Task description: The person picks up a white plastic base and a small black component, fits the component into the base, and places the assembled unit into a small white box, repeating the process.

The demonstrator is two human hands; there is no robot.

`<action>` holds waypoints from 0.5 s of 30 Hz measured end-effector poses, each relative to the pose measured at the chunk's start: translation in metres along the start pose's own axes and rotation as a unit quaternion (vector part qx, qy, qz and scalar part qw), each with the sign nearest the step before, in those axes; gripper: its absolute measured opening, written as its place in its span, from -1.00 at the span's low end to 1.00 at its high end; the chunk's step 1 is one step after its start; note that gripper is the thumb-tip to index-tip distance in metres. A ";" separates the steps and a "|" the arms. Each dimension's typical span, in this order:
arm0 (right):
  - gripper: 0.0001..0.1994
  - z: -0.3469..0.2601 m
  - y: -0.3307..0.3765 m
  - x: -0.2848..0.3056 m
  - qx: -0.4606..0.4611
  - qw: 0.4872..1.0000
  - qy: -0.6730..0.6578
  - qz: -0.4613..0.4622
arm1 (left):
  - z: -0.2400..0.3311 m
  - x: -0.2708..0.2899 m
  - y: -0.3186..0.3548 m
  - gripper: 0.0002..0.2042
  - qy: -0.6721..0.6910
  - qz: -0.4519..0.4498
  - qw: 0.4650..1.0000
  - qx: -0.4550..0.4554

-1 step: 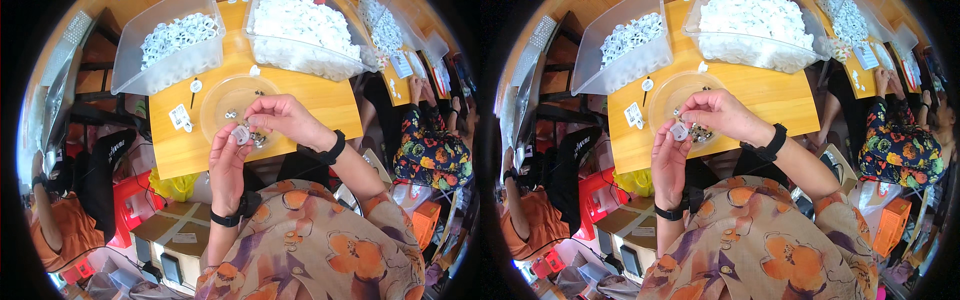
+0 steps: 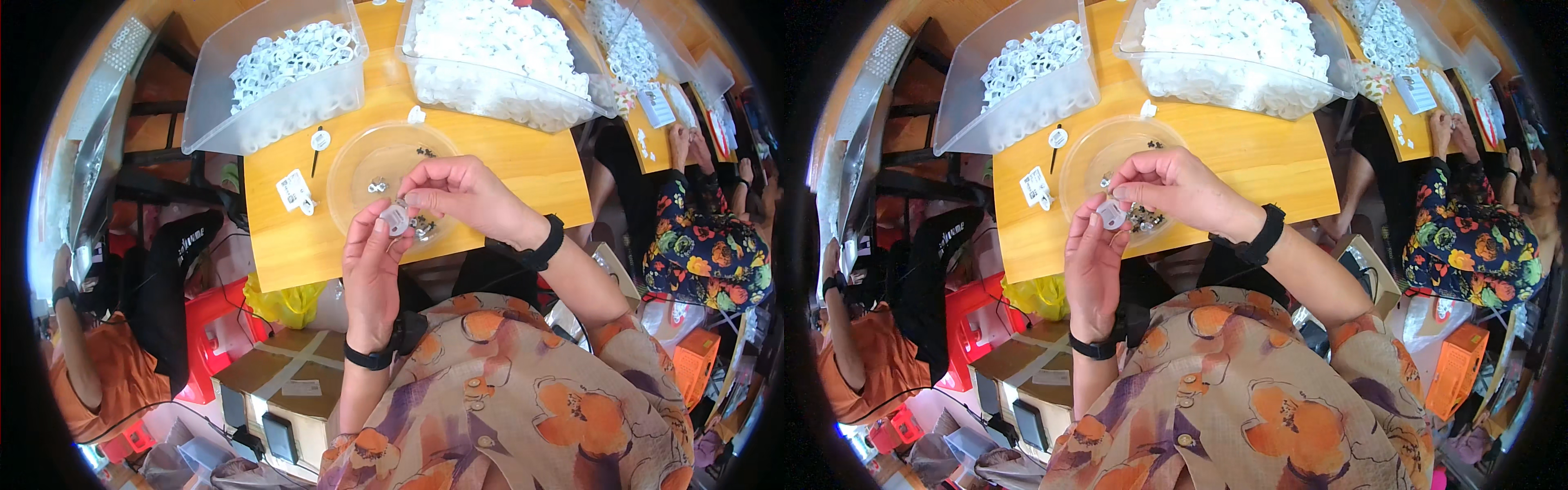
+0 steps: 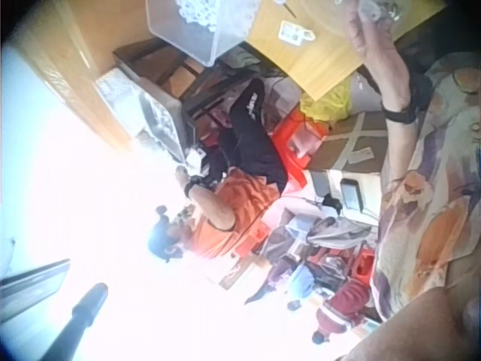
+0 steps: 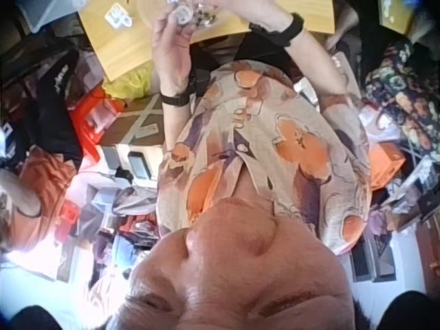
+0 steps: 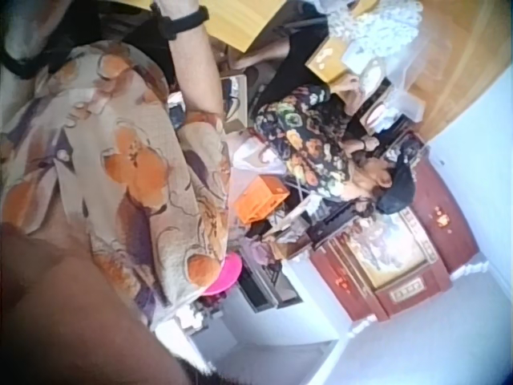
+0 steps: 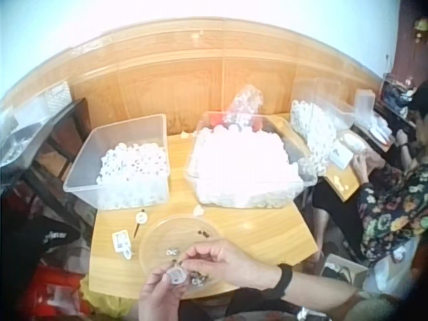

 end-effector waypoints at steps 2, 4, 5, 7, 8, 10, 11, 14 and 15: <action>-0.85 0.000 0.002 0.001 0.051 0.998 0.032 0.013 | -0.002 -0.002 -0.001 -0.76 -0.024 0.013 1.000 -0.002; -0.86 -0.007 0.006 -0.001 0.071 0.993 0.092 0.019 | -0.003 -0.002 -0.001 -0.78 -0.047 0.027 0.999 -0.004; -0.86 -0.013 0.008 -0.002 0.091 0.984 0.154 0.026 | -0.003 -0.002 -0.001 -0.79 -0.047 0.032 0.998 -0.001; -0.87 -0.024 0.011 -0.006 0.135 0.967 0.213 0.029 | -0.005 -0.001 -0.001 -0.81 -0.047 0.038 0.998 0.002; -0.88 -0.032 0.013 -0.009 0.178 0.945 0.272 0.032 | -0.006 0.000 -0.001 -0.82 -0.045 0.040 0.998 0.004; -0.89 -0.038 0.016 -0.011 0.210 0.928 0.307 0.030 | -0.009 -0.002 -0.003 -0.83 -0.046 0.038 0.998 0.008; -0.90 -0.043 0.019 -0.014 0.240 0.908 0.341 0.026 | -0.010 -0.002 -0.003 -0.83 -0.041 0.036 0.998 0.010; -0.91 -0.046 0.019 -0.014 0.252 0.906 0.336 0.040 | -0.011 -0.004 -0.003 -0.84 -0.045 0.044 0.998 0.015; -0.91 -0.045 0.019 -0.015 0.253 0.907 0.335 0.041 | -0.011 -0.003 -0.002 -0.84 -0.052 0.055 0.997 0.016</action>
Point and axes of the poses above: each hand's wrist, its own y-axis away from the middle knuckle, its own x-axis out of the back of the hand, z = x × y, the point moved 8 cm from there along -y, towards the middle knuckle, and after that the axes turned 5 degrees about x, right-handed, at the moved point
